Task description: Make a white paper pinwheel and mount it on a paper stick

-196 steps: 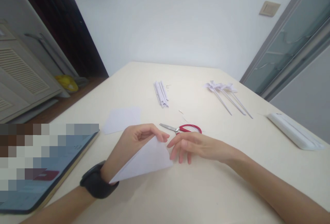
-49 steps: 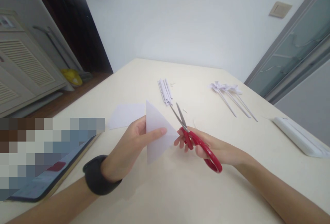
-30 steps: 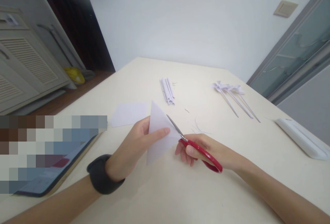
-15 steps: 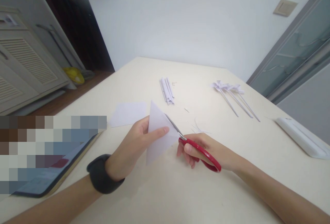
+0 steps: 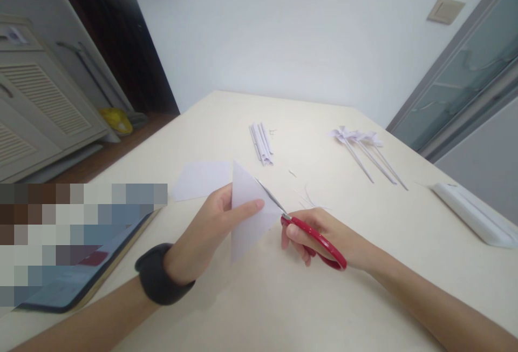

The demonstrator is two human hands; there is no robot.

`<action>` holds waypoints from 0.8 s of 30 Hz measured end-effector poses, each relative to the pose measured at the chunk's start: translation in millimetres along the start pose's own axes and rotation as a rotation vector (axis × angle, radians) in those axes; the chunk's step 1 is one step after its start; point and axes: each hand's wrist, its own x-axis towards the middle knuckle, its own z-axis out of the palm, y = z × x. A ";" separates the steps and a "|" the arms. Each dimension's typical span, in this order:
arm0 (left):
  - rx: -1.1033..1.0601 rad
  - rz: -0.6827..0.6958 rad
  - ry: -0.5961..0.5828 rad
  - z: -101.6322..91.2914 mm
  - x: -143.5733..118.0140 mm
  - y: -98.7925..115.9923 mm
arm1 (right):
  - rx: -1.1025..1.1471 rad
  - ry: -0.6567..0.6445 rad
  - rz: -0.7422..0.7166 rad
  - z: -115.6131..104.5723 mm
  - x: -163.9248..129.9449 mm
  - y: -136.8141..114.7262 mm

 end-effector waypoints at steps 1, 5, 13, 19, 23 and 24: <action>0.005 0.002 0.005 0.5 0.0 0.1 | 0.003 0.003 0.003 0.2 0.0 0.1; 0.025 0.002 0.037 1.8 0.1 1.2 | 0.032 0.004 0.005 0.8 0.0 1.6; -0.005 -0.019 -0.019 -0.5 0.2 1.7 | 0.079 -0.006 -0.007 1.7 1.3 5.0; 0.021 -0.005 0.022 1.3 0.6 -0.6 | 0.088 0.010 0.063 3.1 2.5 7.0; 0.029 -0.017 0.031 2.5 0.2 -0.3 | 0.078 0.017 0.060 1.2 2.5 5.8; 0.029 -0.018 0.038 2.4 0.1 -0.1 | 0.077 0.018 0.055 0.6 2.7 5.4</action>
